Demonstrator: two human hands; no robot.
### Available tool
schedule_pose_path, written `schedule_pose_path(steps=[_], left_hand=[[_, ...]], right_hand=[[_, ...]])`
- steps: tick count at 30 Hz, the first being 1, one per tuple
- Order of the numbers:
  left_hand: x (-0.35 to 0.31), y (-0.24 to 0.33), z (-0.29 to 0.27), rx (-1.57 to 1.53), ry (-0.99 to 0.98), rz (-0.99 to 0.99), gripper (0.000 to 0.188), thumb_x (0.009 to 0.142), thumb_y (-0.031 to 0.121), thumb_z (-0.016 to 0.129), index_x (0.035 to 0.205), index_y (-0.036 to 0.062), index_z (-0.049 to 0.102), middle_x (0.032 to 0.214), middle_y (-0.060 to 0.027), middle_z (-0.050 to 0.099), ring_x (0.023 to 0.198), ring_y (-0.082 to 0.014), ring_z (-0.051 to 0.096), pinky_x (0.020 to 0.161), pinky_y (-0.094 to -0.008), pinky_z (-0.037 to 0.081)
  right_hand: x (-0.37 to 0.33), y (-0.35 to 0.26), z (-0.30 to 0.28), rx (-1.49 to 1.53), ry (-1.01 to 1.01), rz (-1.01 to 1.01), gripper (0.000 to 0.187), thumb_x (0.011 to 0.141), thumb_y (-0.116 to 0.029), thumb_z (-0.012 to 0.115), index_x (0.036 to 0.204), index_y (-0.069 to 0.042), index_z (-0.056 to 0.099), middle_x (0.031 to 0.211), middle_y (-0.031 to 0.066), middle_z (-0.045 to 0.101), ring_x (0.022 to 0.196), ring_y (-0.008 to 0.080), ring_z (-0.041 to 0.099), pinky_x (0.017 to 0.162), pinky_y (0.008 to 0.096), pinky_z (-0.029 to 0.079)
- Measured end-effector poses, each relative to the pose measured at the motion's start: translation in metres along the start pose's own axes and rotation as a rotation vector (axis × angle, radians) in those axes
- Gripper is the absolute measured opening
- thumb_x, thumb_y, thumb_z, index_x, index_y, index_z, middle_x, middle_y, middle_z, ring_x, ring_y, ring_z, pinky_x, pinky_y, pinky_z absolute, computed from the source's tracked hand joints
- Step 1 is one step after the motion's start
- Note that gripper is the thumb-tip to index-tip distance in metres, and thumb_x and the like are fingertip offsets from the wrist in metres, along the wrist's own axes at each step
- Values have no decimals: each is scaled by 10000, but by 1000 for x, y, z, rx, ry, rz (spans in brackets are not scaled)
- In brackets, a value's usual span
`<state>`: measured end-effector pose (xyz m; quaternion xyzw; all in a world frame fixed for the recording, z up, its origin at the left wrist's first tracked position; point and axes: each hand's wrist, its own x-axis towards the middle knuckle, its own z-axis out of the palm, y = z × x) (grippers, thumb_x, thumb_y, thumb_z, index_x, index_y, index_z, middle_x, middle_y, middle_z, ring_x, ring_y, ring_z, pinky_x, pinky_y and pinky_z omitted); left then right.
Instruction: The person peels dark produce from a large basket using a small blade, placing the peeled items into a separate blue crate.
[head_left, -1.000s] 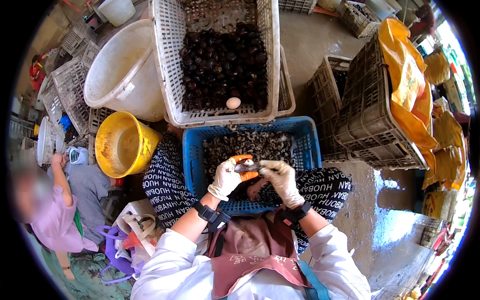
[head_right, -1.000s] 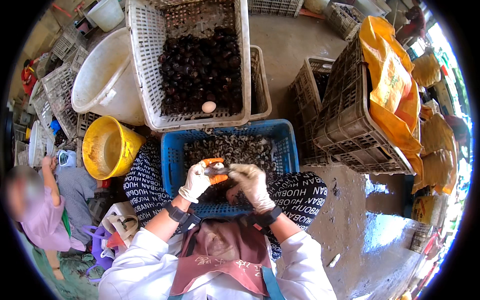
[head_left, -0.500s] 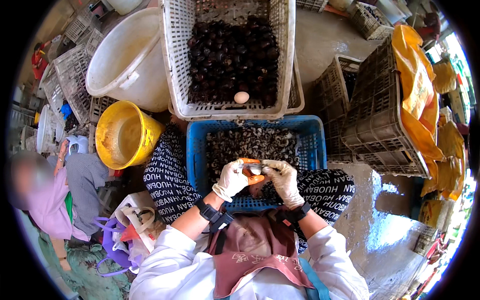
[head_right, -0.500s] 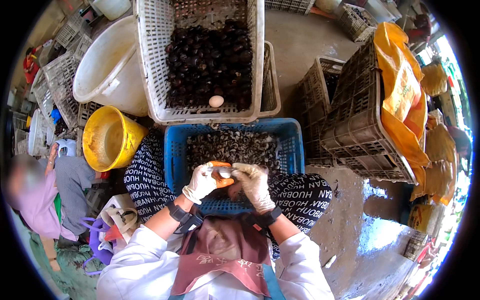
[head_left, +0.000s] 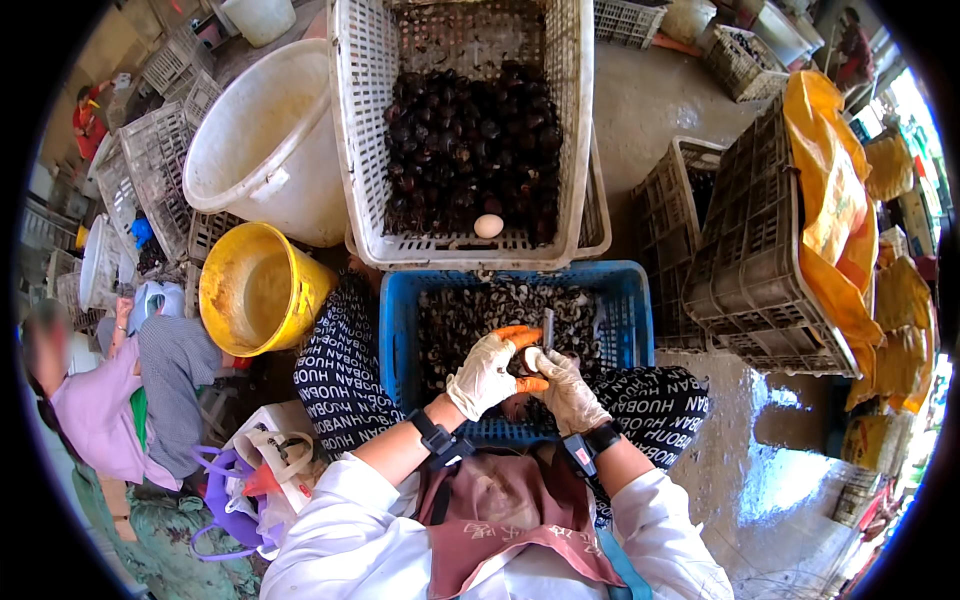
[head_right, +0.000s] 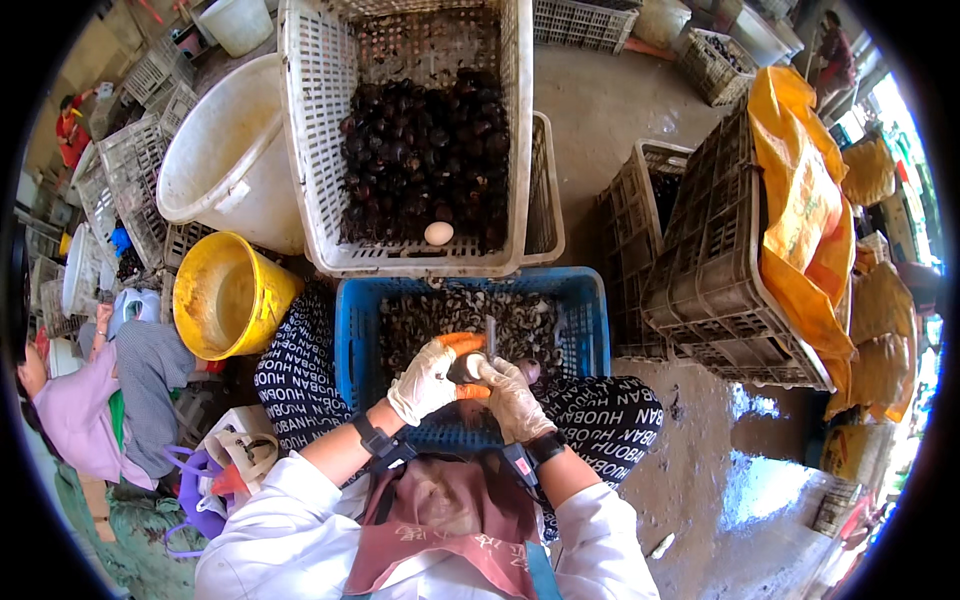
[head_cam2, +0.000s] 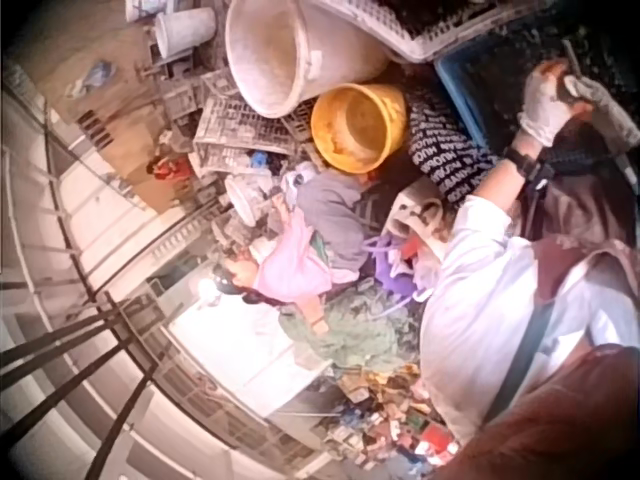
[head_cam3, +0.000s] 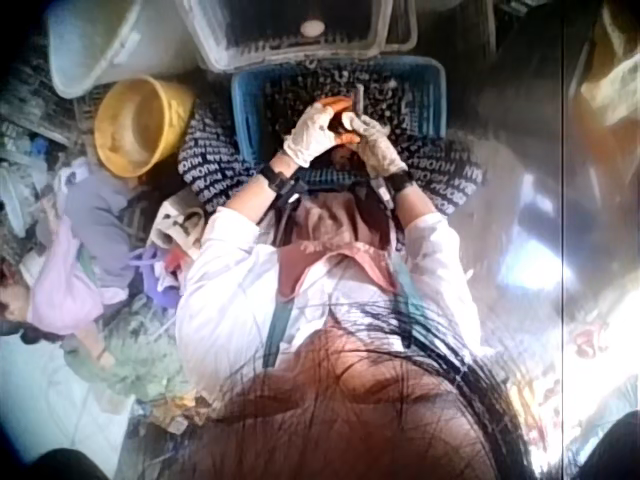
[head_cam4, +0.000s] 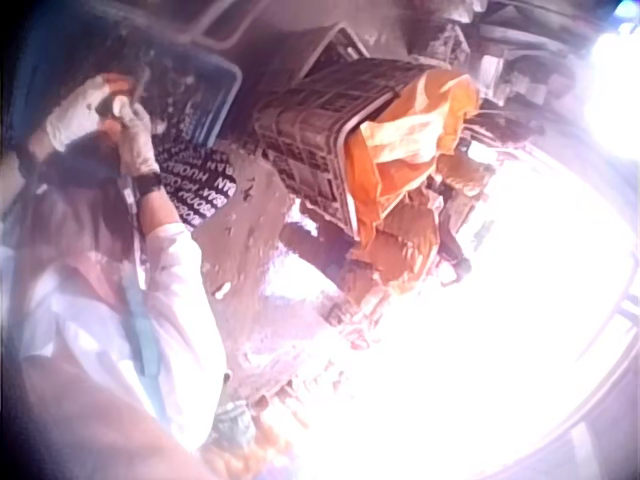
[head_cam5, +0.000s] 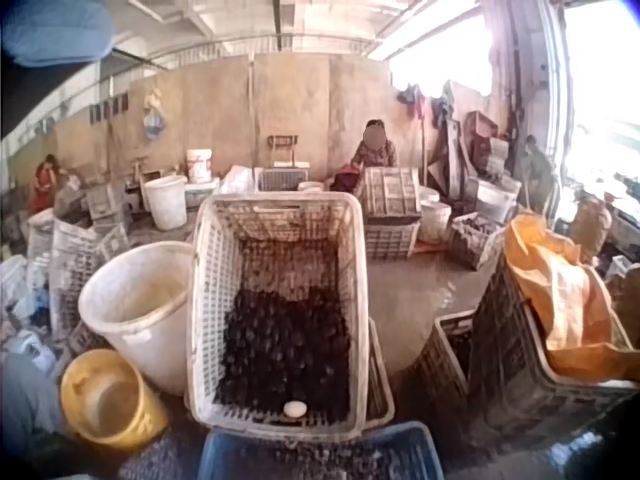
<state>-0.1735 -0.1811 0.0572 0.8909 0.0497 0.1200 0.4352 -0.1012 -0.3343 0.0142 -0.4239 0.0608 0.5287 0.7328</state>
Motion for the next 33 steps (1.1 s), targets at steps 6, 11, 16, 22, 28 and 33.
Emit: schedule_pose_path(steps=[6, 11, 16, 22, 28, 33], left_hand=[[88, -54, -49, 67, 369, 52, 775, 725, 194, 778, 1384, 90, 384, 1092, -144, 616, 980, -267, 601, 852, -369, 487], [131, -118, -62, 483, 342, -277, 863, 704, 406, 739, 1408, 110, 339, 926, -137, 665, 803, -345, 640, 685, -430, 518], [155, -103, -55, 464, 92, -423, 717, 772, 323, 582, 1406, 86, 345, 801, -141, 659, 781, -323, 632, 810, -491, 425], [146, -106, -63, 509, 181, -287, 920, 694, 206, 644, 1479, 110, 174, 756, -77, 650, 689, -273, 626, 911, -511, 366], [75, -63, -185, 138, 682, -151, 958, 673, 215, 707, 1471, 94, 191, 668, -70, 645, 596, -241, 619, 694, -351, 492], [-32, -96, -303, 422, 956, -376, 972, 646, 195, 755, 1467, 159, 237, 708, -81, 627, 627, -237, 616, 608, -366, 508]], right_hand=[[4, -10, -2, 10, 144, 29, 165, 903, -226, 606, 1044, -142, 594, 840, -68, 559, 725, 58, 501, 730, 270, 455], [6, -8, 10, -84, 80, 0, 269, 900, -263, 604, 1086, -70, 598, 842, -30, 552, 719, 71, 494, 699, 259, 447], [8, 2, 6, -35, 126, -24, 195, 892, -263, 616, 1028, -125, 600, 837, -28, 571, 679, 84, 490, 640, 227, 407], [-1, 2, 21, -79, 202, -46, 284, 857, -282, 658, 1088, -127, 600, 887, -39, 565, 739, 84, 484, 665, 244, 412], [0, 1, 21, -104, 223, -38, 269, 860, -270, 659, 1059, -104, 585, 877, -25, 556, 739, 95, 482, 689, 258, 403], [10, 9, 3, -133, 211, 49, 225, 878, -273, 651, 1017, -120, 564, 825, -31, 523, 704, 92, 454, 676, 263, 390]])
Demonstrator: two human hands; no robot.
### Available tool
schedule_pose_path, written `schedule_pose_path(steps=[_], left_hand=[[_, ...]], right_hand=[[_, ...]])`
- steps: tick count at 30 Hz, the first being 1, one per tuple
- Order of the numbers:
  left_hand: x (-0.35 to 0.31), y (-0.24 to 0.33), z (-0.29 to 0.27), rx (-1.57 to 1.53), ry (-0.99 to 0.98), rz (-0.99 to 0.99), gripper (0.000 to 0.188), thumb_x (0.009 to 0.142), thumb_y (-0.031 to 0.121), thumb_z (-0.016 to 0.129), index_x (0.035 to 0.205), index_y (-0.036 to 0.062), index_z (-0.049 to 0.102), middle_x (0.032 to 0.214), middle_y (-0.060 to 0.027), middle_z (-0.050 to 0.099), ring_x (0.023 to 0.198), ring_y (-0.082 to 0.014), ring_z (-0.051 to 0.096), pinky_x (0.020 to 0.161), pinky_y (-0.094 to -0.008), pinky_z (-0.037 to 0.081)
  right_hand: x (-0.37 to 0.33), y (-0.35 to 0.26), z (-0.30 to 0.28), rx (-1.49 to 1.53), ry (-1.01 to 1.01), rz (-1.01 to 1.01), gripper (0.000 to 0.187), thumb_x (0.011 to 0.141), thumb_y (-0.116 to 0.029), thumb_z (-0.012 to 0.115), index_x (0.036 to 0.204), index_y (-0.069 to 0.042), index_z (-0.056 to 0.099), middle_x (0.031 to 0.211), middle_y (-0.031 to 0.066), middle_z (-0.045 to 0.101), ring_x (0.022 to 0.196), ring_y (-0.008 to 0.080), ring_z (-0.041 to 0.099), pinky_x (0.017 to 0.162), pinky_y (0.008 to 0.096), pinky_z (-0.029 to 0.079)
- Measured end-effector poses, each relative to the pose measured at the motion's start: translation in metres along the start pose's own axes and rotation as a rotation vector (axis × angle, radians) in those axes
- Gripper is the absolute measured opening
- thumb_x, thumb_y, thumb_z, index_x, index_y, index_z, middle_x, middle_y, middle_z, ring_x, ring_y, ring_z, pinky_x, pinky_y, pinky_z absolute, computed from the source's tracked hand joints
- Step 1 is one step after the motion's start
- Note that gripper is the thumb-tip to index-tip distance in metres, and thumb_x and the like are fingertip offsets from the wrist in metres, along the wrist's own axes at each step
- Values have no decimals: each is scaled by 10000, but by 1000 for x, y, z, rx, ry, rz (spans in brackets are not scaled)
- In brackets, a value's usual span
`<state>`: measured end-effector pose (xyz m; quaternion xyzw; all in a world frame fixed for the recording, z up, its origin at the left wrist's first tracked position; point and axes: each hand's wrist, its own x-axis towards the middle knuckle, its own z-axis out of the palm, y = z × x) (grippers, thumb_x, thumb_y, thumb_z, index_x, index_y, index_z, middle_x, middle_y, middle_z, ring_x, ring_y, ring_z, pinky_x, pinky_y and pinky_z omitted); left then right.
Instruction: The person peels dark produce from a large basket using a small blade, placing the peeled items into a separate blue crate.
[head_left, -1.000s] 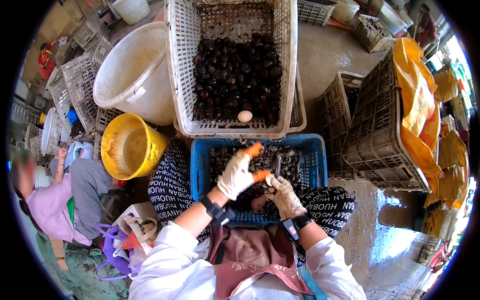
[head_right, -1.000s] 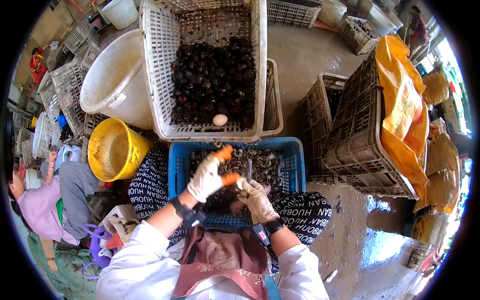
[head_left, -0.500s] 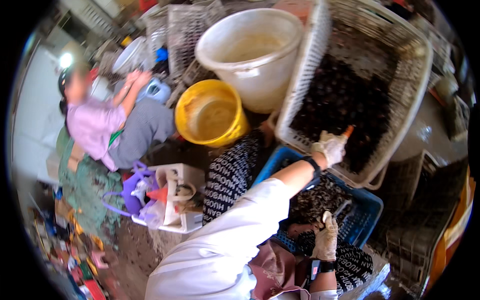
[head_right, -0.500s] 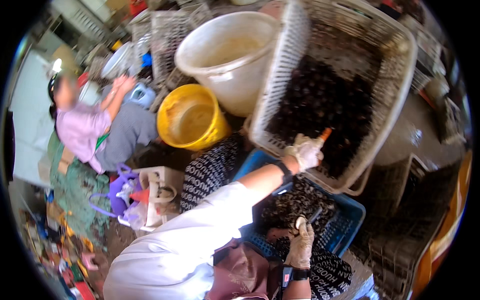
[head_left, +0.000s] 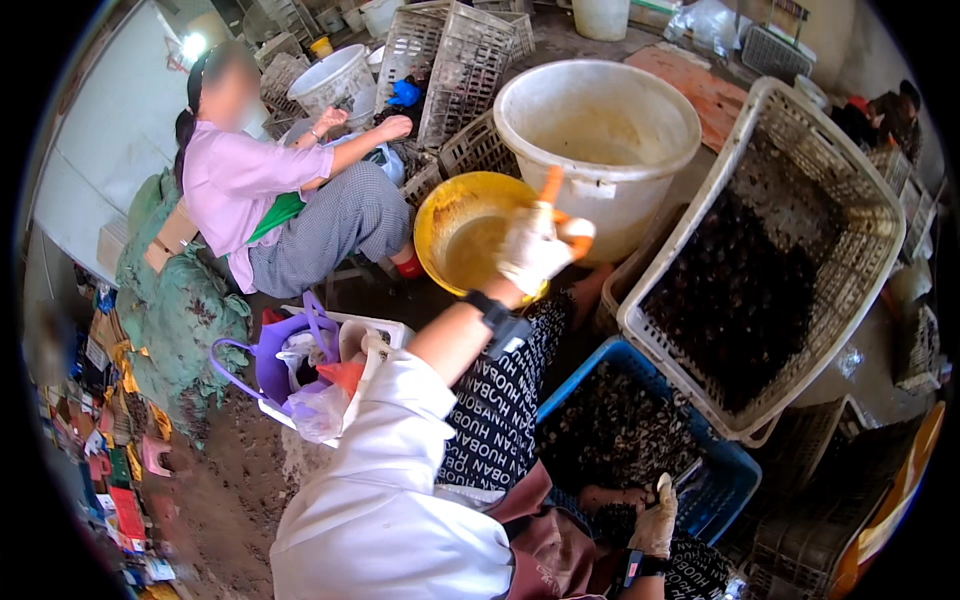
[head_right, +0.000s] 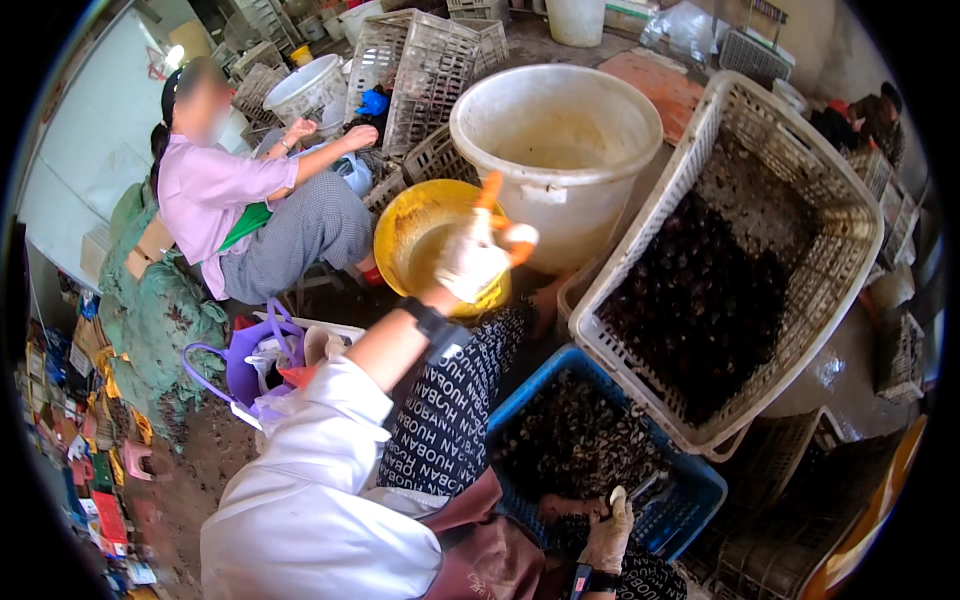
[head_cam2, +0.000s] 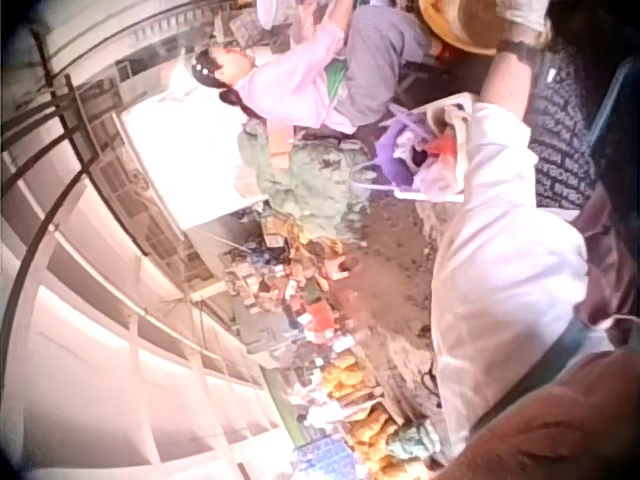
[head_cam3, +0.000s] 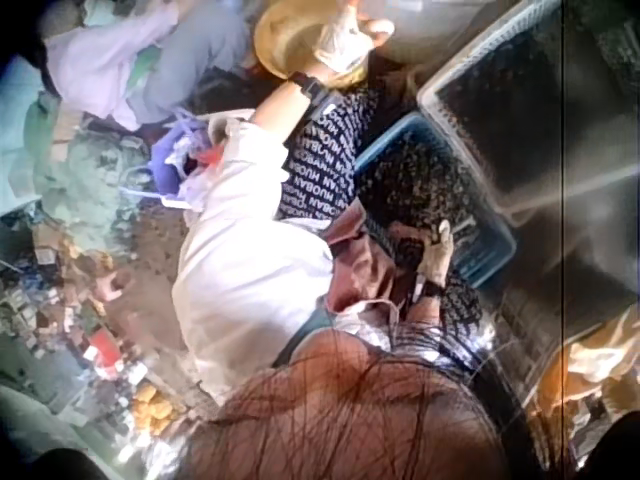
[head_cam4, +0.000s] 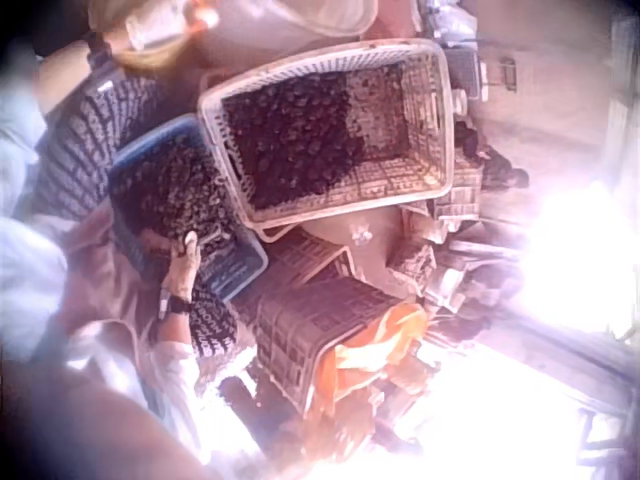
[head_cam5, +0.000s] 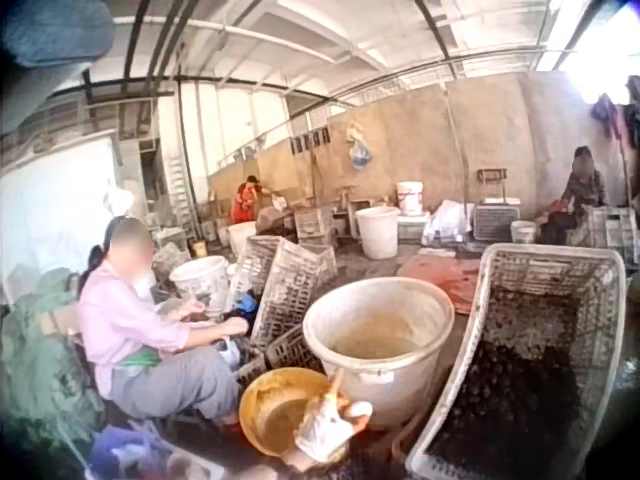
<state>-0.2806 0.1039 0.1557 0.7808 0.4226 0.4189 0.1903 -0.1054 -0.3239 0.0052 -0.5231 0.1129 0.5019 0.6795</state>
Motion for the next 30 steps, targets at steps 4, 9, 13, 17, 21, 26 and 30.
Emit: schedule_pose_path(steps=[4, 9, 13, 17, 21, 26, 30], left_hand=[[24, -114, -70, 257, 203, 22, 973, 642, 198, 754, 1469, 183, 242, 718, -67, 624, 612, -209, 604, 622, -354, 495], [52, -155, -150, 585, 281, -12, 911, 634, 235, 688, 1454, 167, 298, 682, -11, 612, 592, -222, 573, 639, -386, 391], [75, -224, -211, 947, 395, -62, 843, 715, 334, 655, 1449, 143, 286, 670, -63, 619, 582, -256, 591, 574, -415, 452], [85, -259, -259, 1083, 474, -292, 896, 694, 451, 679, 1434, 115, 302, 692, -96, 660, 597, -271, 635, 590, -401, 492], [85, -276, -276, 1137, 431, -466, 843, 760, 453, 540, 1484, 204, 186, 788, -150, 660, 764, -318, 639, 906, -452, 402], [77, -299, -298, 1240, 402, -496, 600, 785, 462, 529, 1272, 115, 486, 798, -132, 665, 769, -289, 641, 826, -438, 423], [87, -294, -295, 1137, 399, -435, 594, 782, 463, 533, 1254, 102, 512, 783, -112, 671, 740, -275, 637, 808, -431, 413]], right_hand=[[9, 6, -4, -82, 72, 29, 192, 883, -269, 645, 977, -129, 553, 757, -34, 473, 667, 105, 410, 681, 308, 380], [17, 11, -6, -214, 241, -9, 200, 850, -332, 671, 865, -157, 575, 661, -47, 449, 606, 102, 403, 604, 286, 350], [1, -9, 28, -289, 213, 80, 295, 877, -308, 646, 1065, -94, 566, 891, 48, 511, 888, 193, 486, 989, 480, 374], [5, -11, 58, -269, 264, 115, 246, 910, -238, 616, 744, -96, 502, 653, -9, 407, 624, 154, 396, 779, 356, 424], [19, -8, 60, -294, 227, 127, 229, 890, -218, 646, 740, -120, 502, 664, -24, 403, 607, 136, 370, 708, 316, 408], [27, -6, 65, -306, 247, 179, 162, 860, -220, 682, 784, -141, 563, 691, -44, 468, 639, 123, 441, 637, 318, 407], [29, -3, 55, -324, 292, 147, 116, 862, -217, 679, 844, -130, 604, 717, -46, 520, 661, 123, 481, 613, 314, 416]])
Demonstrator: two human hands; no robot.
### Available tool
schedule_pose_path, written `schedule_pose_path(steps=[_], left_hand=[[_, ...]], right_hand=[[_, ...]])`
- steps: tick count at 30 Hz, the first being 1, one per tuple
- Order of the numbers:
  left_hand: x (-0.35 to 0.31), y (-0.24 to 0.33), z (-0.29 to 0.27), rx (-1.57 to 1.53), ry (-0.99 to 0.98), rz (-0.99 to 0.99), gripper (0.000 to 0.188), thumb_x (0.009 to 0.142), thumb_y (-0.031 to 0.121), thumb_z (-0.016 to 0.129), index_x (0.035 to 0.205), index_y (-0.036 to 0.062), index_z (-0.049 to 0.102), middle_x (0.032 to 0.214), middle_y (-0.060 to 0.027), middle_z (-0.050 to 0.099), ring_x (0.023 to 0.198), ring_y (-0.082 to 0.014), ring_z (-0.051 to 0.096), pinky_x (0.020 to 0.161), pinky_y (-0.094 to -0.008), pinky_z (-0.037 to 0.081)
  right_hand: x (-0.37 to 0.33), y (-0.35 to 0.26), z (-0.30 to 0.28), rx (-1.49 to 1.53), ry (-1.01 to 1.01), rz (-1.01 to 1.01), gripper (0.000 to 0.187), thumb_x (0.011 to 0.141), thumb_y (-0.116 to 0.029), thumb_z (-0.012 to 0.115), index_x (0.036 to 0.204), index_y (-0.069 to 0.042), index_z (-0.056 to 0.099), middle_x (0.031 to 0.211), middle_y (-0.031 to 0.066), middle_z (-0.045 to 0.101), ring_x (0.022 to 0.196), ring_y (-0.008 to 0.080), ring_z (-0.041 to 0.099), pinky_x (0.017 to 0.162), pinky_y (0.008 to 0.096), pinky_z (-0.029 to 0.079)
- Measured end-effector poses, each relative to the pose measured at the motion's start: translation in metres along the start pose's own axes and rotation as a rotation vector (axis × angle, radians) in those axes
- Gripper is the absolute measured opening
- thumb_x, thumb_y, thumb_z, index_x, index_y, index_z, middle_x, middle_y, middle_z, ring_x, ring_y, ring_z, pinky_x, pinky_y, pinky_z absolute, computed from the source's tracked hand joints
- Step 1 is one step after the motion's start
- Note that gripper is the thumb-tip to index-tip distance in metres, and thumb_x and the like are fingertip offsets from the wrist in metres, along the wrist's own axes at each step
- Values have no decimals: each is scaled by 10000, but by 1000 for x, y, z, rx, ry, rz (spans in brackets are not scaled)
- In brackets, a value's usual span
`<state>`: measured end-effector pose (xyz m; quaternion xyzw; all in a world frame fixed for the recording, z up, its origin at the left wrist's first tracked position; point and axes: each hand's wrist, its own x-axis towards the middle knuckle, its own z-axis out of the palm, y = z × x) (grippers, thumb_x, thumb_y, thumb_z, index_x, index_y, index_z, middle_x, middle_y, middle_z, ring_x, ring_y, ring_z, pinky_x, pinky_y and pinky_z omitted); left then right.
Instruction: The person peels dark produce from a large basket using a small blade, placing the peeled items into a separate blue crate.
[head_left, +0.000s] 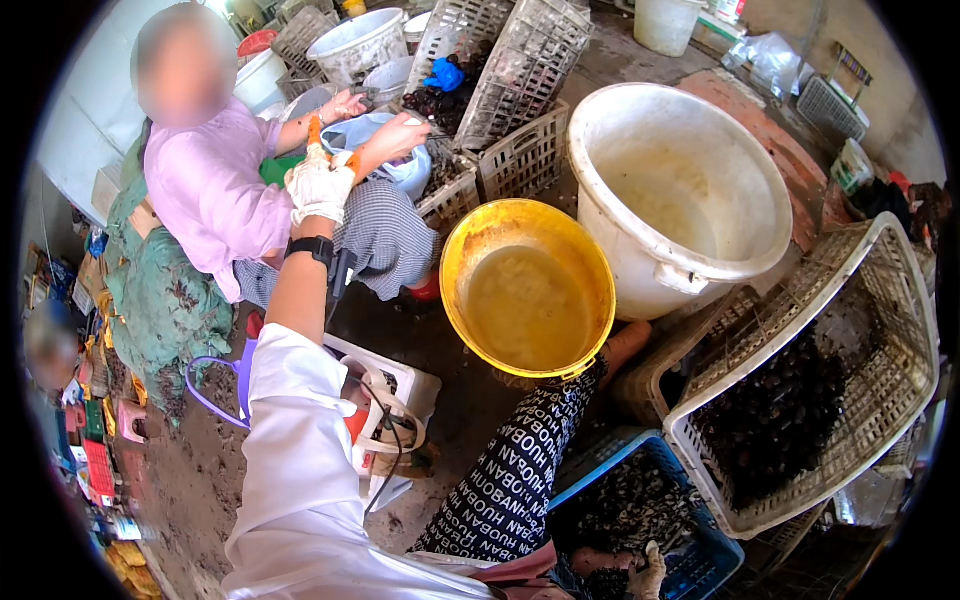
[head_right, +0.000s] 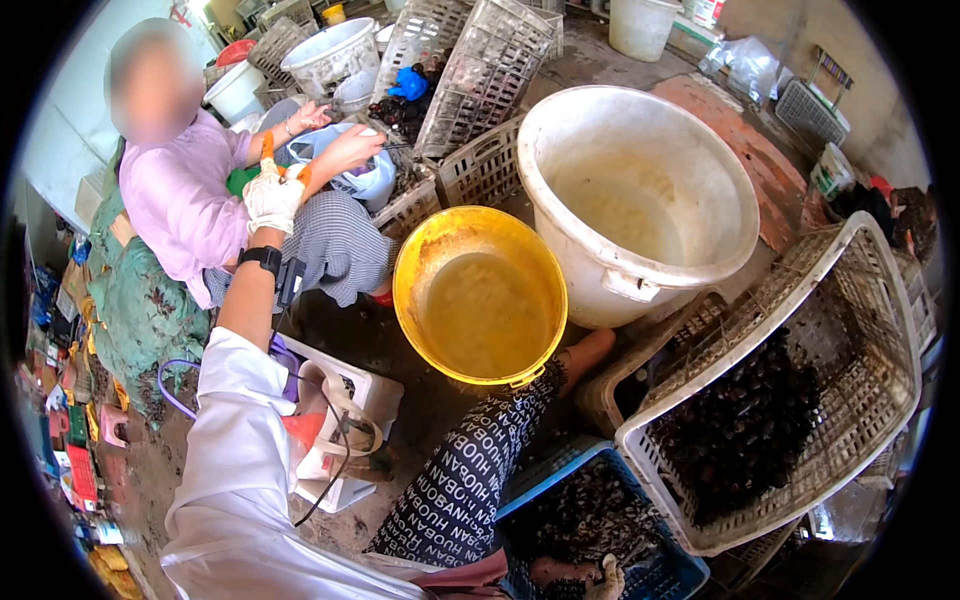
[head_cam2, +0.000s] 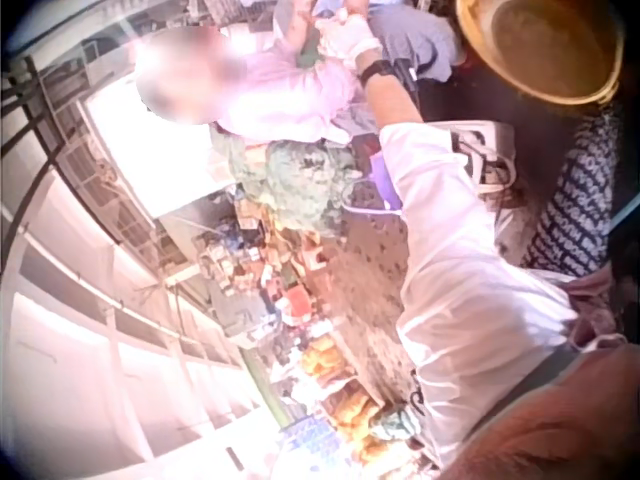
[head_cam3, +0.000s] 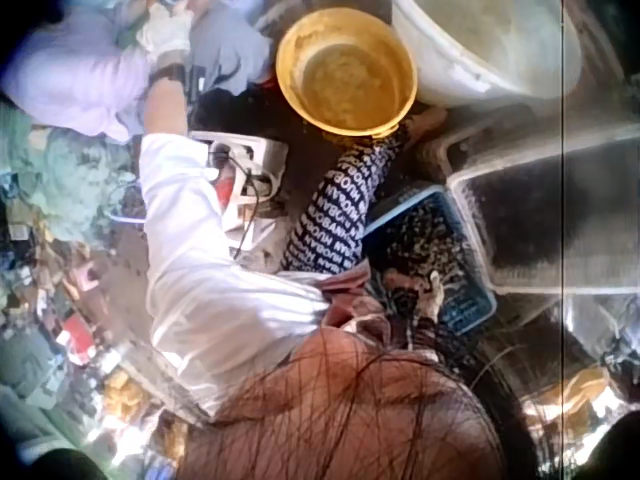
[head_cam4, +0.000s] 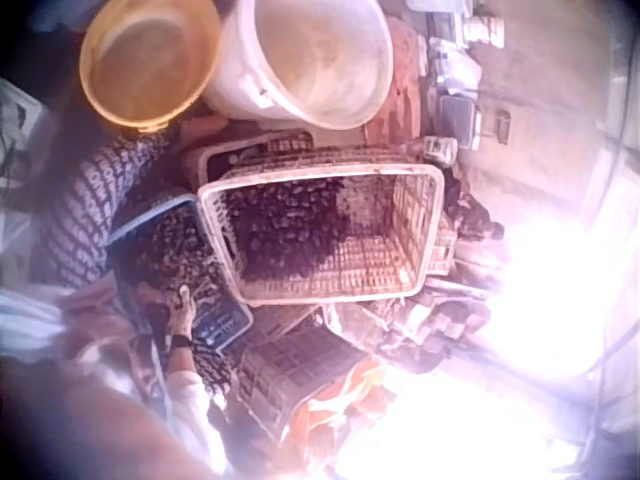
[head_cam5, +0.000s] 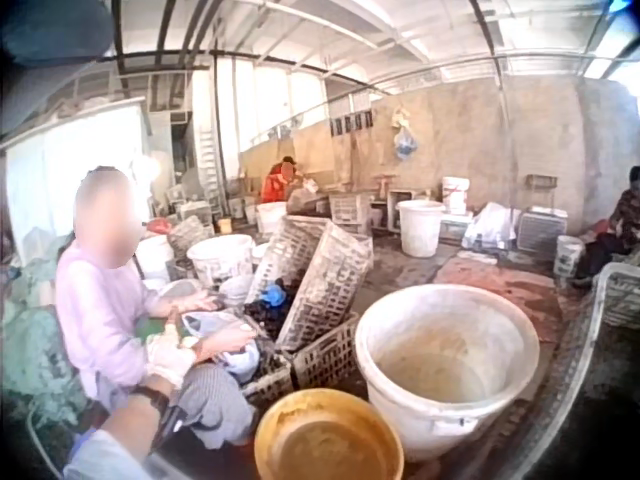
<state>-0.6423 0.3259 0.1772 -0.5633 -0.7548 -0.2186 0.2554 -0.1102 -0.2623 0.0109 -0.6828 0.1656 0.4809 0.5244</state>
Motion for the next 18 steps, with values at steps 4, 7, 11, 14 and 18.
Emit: schedule_pose_path(steps=[4, 7, 11, 14, 18], left_hand=[[-4, 51, -45, -158, 19, 287, 799, 721, 462, 641, 1401, 131, 381, 758, -76, 662, 735, -269, 633, 902, -443, 355], [9, 74, -60, -247, 271, 523, 809, 691, 408, 709, 1389, 142, 397, 763, -67, 653, 751, -257, 630, 923, -451, 331], [6, 117, -103, -451, 282, 620, 651, 659, 326, 747, 1227, 133, 495, 817, -55, 655, 787, -242, 626, 932, -473, 317], [-12, 145, -143, -566, 318, 672, 365, 605, 246, 759, 931, 112, 667, 925, -59, 664, 852, -232, 623, 945, -486, 311], [-68, 153, -198, -839, 205, 621, 475, 600, 176, 796, 1021, 47, 618, 1040, -80, 616, 972, -250, 576, 911, -396, 401]], right_hand=[[6, 4, -9, -36, -91, -6, 169, 879, -248, 661, 931, -92, 627, 761, -42, 538, 680, 124, 481, 649, 319, 431], [-5, -2, 7, -120, -35, -65, 251, 894, -276, 642, 1015, -57, 630, 806, -29, 534, 707, 124, 472, 675, 321, 440], [4, 3, -3, -118, -24, -77, 328, 905, -296, 625, 1092, -27, 619, 853, -6, 531, 735, 120, 460, 674, 308, 450], [19, 18, -21, -257, -88, -135, 355, 891, -313, 641, 1098, -26, 622, 862, -7, 539, 739, 114, 460, 654, 296, 445], [60, 51, -42, -18, 41, -57, 189, 811, -259, 719, 909, -153, 597, 692, -43, 443, 600, 120, 412, 497, 307, 361]])
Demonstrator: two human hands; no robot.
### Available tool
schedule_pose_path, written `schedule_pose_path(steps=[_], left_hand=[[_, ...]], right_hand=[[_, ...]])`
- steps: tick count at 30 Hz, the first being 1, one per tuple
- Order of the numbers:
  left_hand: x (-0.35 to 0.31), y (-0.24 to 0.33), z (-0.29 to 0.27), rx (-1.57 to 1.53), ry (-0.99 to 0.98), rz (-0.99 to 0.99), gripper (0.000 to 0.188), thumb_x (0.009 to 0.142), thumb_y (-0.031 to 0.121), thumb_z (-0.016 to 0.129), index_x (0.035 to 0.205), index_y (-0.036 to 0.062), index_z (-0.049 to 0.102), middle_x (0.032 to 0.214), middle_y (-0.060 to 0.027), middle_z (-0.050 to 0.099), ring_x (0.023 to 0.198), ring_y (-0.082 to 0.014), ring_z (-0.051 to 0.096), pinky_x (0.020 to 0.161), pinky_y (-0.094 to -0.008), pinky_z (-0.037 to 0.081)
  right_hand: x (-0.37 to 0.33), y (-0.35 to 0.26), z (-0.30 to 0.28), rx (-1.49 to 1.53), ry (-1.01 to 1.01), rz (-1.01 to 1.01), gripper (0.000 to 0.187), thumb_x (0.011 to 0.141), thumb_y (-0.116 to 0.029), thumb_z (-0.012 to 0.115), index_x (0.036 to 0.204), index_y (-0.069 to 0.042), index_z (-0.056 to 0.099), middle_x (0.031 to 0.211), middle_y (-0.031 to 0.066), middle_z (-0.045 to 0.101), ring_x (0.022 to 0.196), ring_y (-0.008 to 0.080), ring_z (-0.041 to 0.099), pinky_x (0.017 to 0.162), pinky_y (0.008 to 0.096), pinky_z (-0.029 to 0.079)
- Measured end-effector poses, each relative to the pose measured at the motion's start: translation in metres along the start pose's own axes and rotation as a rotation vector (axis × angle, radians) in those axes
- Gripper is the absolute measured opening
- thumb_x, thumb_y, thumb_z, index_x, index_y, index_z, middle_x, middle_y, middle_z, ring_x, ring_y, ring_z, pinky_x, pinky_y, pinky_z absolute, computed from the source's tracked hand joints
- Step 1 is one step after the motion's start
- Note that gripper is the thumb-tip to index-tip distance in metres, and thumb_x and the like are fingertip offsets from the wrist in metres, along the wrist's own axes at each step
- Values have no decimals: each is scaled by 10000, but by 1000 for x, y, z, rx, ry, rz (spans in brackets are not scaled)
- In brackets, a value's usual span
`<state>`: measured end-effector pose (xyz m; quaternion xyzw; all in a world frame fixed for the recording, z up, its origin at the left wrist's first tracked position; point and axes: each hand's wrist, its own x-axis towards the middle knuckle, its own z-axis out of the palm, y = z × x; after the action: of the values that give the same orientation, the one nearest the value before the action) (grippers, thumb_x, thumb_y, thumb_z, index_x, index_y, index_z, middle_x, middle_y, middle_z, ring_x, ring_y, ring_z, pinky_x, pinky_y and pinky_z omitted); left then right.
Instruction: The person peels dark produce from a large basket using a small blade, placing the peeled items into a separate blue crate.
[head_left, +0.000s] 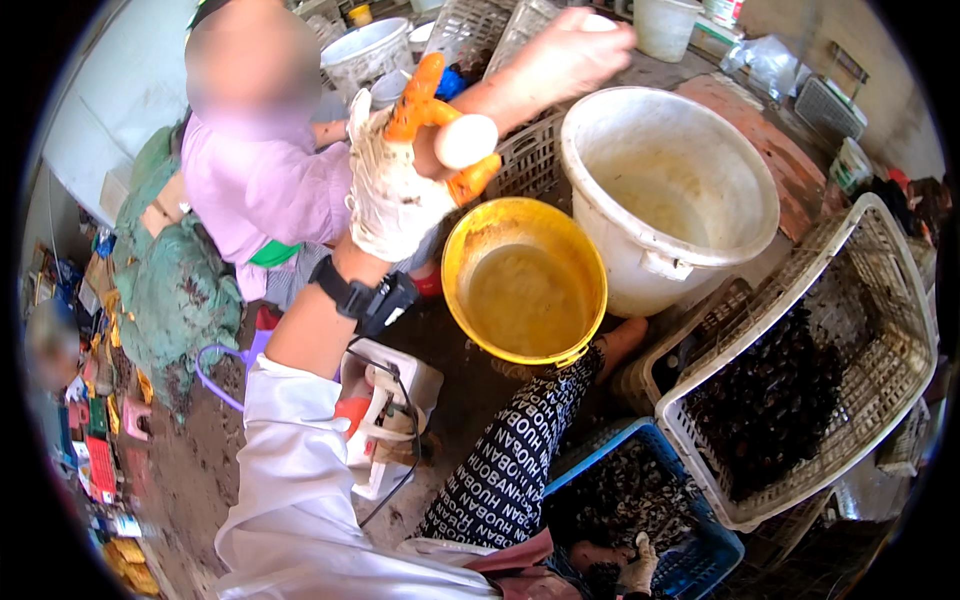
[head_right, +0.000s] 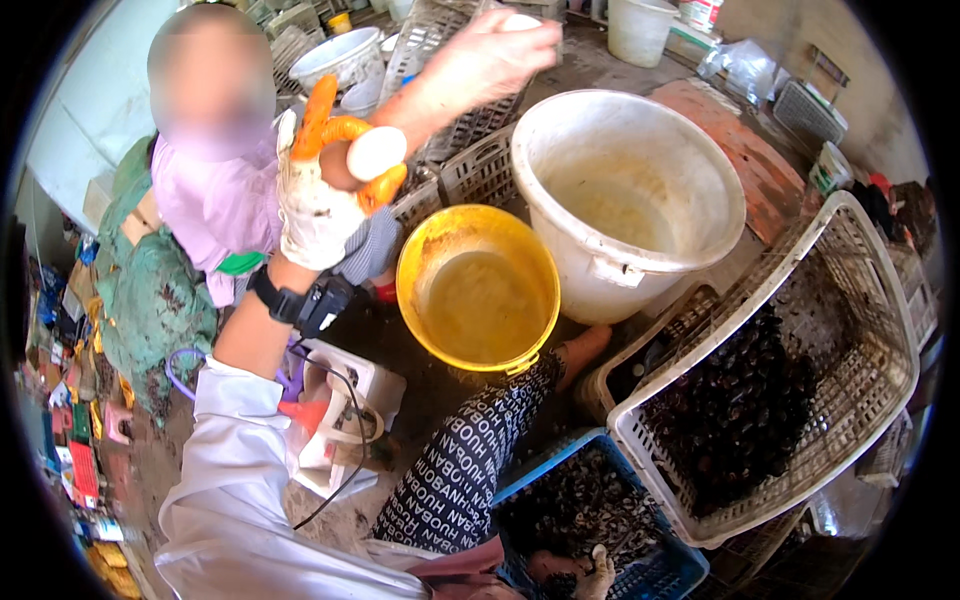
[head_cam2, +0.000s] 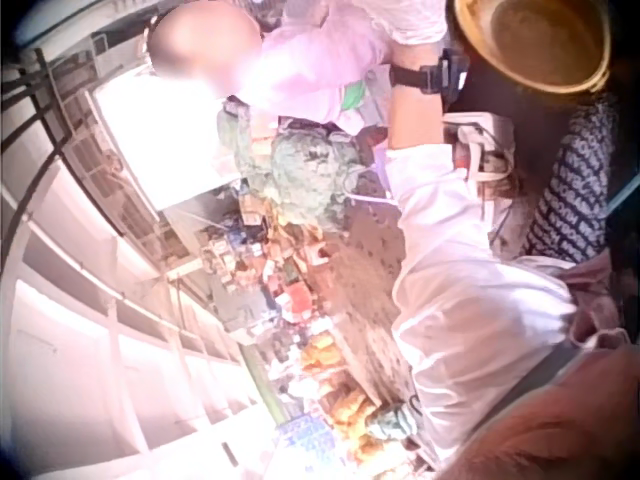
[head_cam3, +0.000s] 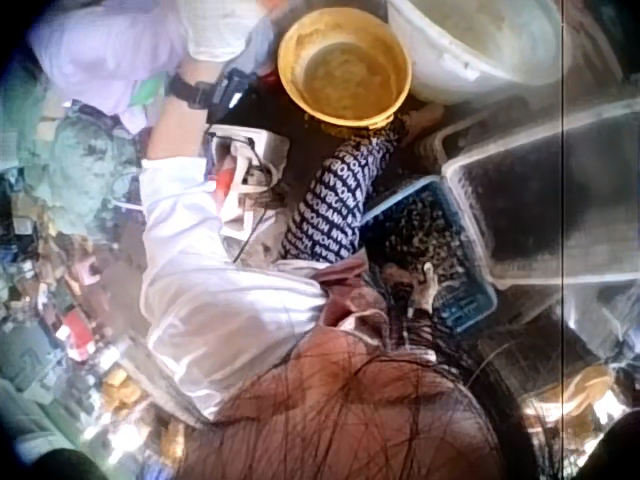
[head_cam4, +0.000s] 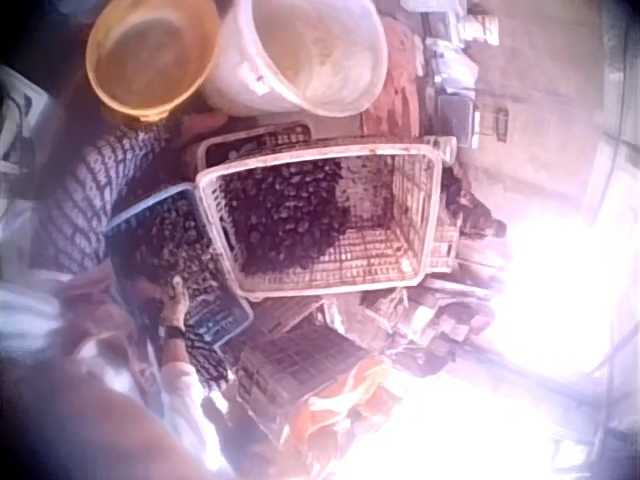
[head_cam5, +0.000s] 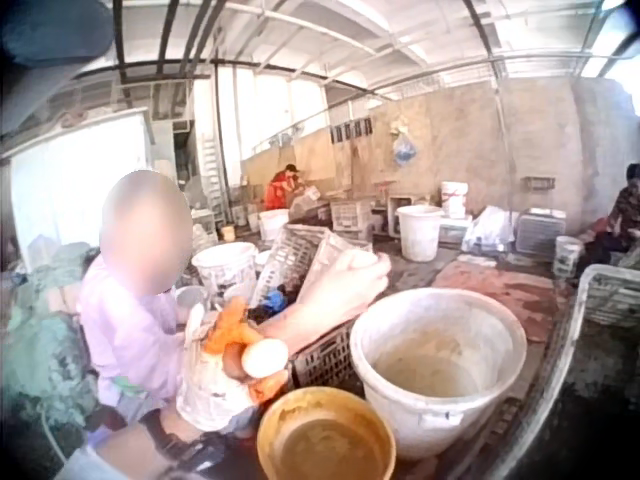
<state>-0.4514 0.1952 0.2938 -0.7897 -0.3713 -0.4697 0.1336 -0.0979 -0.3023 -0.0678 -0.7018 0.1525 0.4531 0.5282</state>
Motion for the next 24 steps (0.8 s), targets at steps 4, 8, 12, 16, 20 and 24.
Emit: schedule_pose_path(steps=[4, 8, 12, 16, 20, 24], left_hand=[[-47, 35, -36, -69, 71, 134, 854, 604, 327, 839, 1312, 37, 462, 881, -25, 643, 838, -222, 612, 1062, -494, 221], [-90, 75, -91, -196, -174, -7, 837, 604, 279, 853, 1297, 41, 448, 926, -38, 655, 854, -211, 616, 1056, -508, 242], [-139, 83, -116, -312, -131, -145, 952, 595, 218, 862, 1369, 21, 344, 954, -45, 651, 855, -201, 608, 1003, -472, 336], [-133, 88, -131, -373, -131, -301, 997, 640, 179, 819, 1408, -25, 216, 897, -61, 633, 830, -197, 598, 991, -417, 355], [-118, 80, -140, -598, -72, -579, 902, 712, 57, 717, 1429, -31, 175, 885, -76, 637, 800, -151, 593, 932, -335, 404], [-88, 72, -123, -508, -47, -456, 946, 637, 11, 759, 1433, 2, 248, 868, -52, 643, 801, -144, 593, 865, -300, 430]], right_hand=[[-5, -4, -4, -19, -100, 35, 217, 838, -277, 691, 973, -149, 580, 750, -47, 471, 643, 115, 435, 579, 300, 375], [-12, -13, 4, -37, -119, -37, 180, 859, -284, 672, 926, -144, 579, 749, -48, 526, 639, 97, 466, 580, 272, 372], [-17, -17, 8, -38, -189, -32, 230, 835, -326, 694, 933, -147, 589, 816, -62, 560, 684, 92, 479, 641, 289, 390], [-14, -15, -6, -37, -243, -36, 250, 854, -338, 671, 991, -145, 590, 797, -56, 482, 703, 96, 433, 652, 296, 363], [-22, -19, -2, 5, -191, -48, 177, 890, -294, 632, 943, -136, 570, 743, -48, 408, 666, 105, 389, 619, 305, 338], [-6, -8, -25, 48, -115, -68, 156, 881, -284, 638, 916, -147, 573, 714, -45, 396, 619, 114, 381, 604, 313, 360]])
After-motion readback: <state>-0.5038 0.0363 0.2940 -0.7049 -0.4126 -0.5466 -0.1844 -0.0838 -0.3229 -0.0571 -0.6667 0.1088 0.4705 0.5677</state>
